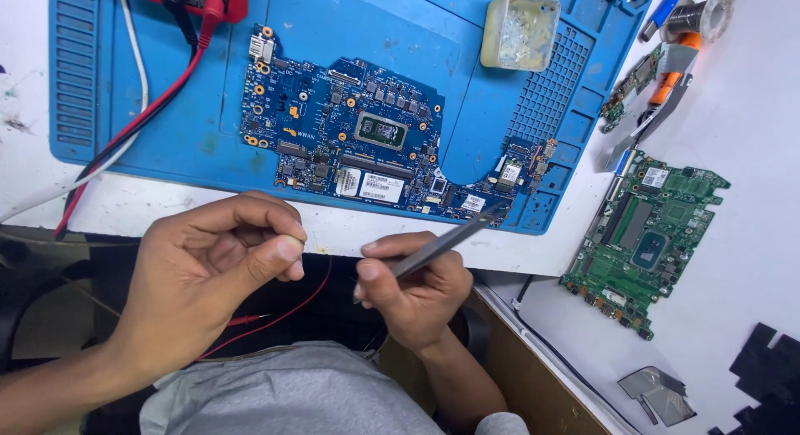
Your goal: Testing and repairing a laptop motherboard using a multimeter, tweezers, and a hot air rework station.
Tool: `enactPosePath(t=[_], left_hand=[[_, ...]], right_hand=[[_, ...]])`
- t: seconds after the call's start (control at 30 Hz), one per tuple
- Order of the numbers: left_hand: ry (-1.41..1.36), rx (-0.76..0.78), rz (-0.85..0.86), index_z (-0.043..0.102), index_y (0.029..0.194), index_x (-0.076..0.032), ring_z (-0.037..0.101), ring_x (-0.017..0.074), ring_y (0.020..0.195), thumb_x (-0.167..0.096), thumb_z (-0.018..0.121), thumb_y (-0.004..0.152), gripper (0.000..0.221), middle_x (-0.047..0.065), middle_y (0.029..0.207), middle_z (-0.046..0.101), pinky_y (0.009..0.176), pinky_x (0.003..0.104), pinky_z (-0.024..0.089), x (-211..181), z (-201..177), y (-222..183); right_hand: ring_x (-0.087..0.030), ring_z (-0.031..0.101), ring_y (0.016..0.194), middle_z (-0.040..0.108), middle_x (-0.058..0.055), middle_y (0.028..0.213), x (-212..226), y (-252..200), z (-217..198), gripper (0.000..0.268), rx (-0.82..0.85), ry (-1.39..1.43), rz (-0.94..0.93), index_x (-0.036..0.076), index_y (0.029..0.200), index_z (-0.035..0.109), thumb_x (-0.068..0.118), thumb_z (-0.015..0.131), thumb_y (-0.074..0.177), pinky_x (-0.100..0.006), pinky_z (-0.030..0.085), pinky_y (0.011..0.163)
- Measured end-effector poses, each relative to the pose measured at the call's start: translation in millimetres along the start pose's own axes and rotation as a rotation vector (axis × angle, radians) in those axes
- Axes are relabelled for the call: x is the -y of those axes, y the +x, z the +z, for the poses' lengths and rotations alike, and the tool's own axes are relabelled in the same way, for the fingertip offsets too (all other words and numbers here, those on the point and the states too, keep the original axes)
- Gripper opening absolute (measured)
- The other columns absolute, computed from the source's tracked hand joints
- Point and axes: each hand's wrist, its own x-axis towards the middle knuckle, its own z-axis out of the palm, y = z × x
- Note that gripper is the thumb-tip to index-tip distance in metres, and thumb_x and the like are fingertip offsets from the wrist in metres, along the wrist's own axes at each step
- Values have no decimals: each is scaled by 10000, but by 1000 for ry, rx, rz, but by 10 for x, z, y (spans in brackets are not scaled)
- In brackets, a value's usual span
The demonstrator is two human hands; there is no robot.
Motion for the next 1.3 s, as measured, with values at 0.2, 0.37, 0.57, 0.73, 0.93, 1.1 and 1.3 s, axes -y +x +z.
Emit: enactPosePath(t=[0.2,0.37,0.57,0.73,0.93,1.1,1.3], left_hand=[[57,48,94,718,988,9,690,169,890,-5,715,896,93,98,937,705,783,254,579,45,15,-26],[413,62,444,715,956,-44,707,159,835,-90,700,916,63,73,922,697,776,250,562,57,30,-22],[493,86,546,722,986,-25,714,180,842,-77,694,919,89,94,933,697,773,266,571,51,20,36],[562,71,614,737,975,-4,711,193,825,-47,714,904,86,112,911,700,759,278,568,83,6,73],[576,59,631,744,974,5,716,206,814,-40,737,886,99,132,909,708,746,292,581,105,-7,97],[576,43,629,760,973,-3,736,197,821,-30,763,869,107,139,931,720,760,273,593,126,-26,108],[557,38,565,774,995,-16,734,180,823,-46,768,869,130,124,921,742,748,249,576,87,7,128]], right_hand=[[-163,637,465,656,-112,626,19,35,136,239,121,75,127,-24,978,670,212,703,999,-222,520,457],[-154,595,456,635,-100,618,-43,-12,150,224,189,207,217,-11,931,666,197,703,1004,-224,488,444],[-147,611,454,653,-116,640,-101,-28,73,217,184,228,364,-32,1001,682,174,744,973,-205,501,407],[-140,609,450,649,-118,633,-111,-6,45,171,192,259,405,-19,988,685,145,733,983,-187,480,386],[-144,603,460,644,-129,649,-95,16,38,172,222,308,461,-32,1017,677,138,703,1009,-193,478,395],[-133,596,468,640,-112,656,-77,40,38,177,250,306,498,-28,1026,660,148,672,1030,-187,476,396],[-134,602,487,630,-109,659,-85,75,12,161,283,374,522,-20,1077,646,140,638,1060,-187,482,415]])
